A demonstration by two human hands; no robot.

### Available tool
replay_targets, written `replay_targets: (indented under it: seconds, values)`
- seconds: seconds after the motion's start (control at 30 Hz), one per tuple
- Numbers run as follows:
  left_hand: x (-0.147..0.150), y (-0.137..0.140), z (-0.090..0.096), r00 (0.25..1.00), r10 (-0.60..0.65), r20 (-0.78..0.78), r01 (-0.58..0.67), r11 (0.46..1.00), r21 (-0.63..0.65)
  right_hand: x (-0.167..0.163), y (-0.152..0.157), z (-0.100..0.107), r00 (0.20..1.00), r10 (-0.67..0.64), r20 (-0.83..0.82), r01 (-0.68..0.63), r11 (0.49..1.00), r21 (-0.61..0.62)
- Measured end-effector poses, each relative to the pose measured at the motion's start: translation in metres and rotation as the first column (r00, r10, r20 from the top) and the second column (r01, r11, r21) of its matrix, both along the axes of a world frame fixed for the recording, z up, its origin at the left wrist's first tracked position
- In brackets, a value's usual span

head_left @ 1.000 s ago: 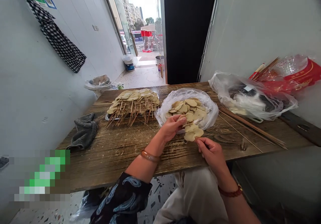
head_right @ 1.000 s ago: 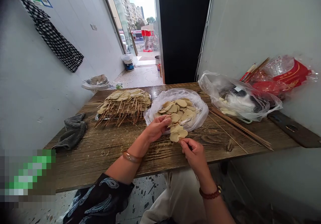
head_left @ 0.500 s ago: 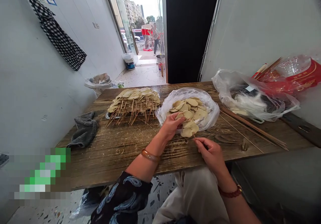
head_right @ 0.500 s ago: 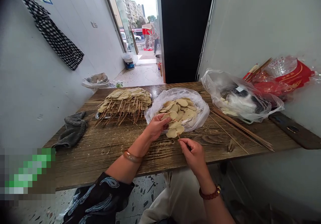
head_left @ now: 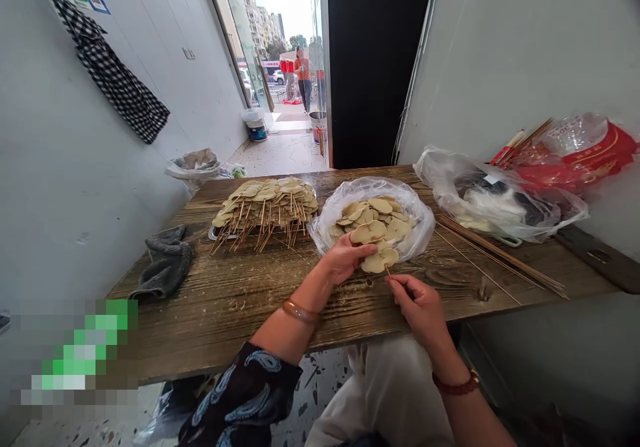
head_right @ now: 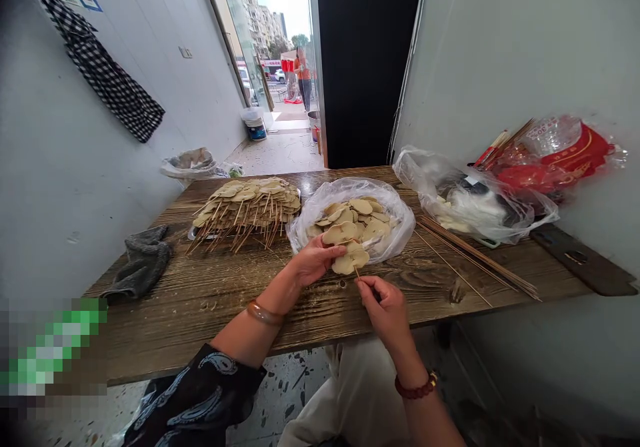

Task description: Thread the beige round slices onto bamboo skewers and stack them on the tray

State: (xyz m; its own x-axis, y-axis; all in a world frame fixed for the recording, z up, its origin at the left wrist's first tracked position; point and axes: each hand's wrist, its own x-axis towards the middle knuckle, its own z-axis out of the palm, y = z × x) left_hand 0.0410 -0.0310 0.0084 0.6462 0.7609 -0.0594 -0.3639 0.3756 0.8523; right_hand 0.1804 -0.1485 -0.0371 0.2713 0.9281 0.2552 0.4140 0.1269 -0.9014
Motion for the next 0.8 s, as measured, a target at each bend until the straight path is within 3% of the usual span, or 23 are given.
replay_targets:
  seconds: [0.27, 0.5, 0.8]
  values:
    - [0.004, 0.002, -0.004, 0.979, 0.202, 0.033, -0.200, 0.979, -0.043, -0.004, 0.002, 0.004, 0.992, 0.049, 0.119, -0.053, 0.998, 0.029]
    - [0.005, 0.002, -0.002, 0.977, 0.213, 0.030, -0.213, 0.977, -0.010, -0.003, 0.005, -0.001, 0.986, 0.061, 0.155, -0.067, 0.997, 0.032]
    - [0.011, -0.002, -0.006, 0.975, 0.218, 0.044, -0.219, 0.975, 0.033, -0.003, 0.005, -0.004, 0.989, -0.017, 0.145, 0.008, 0.998, 0.060]
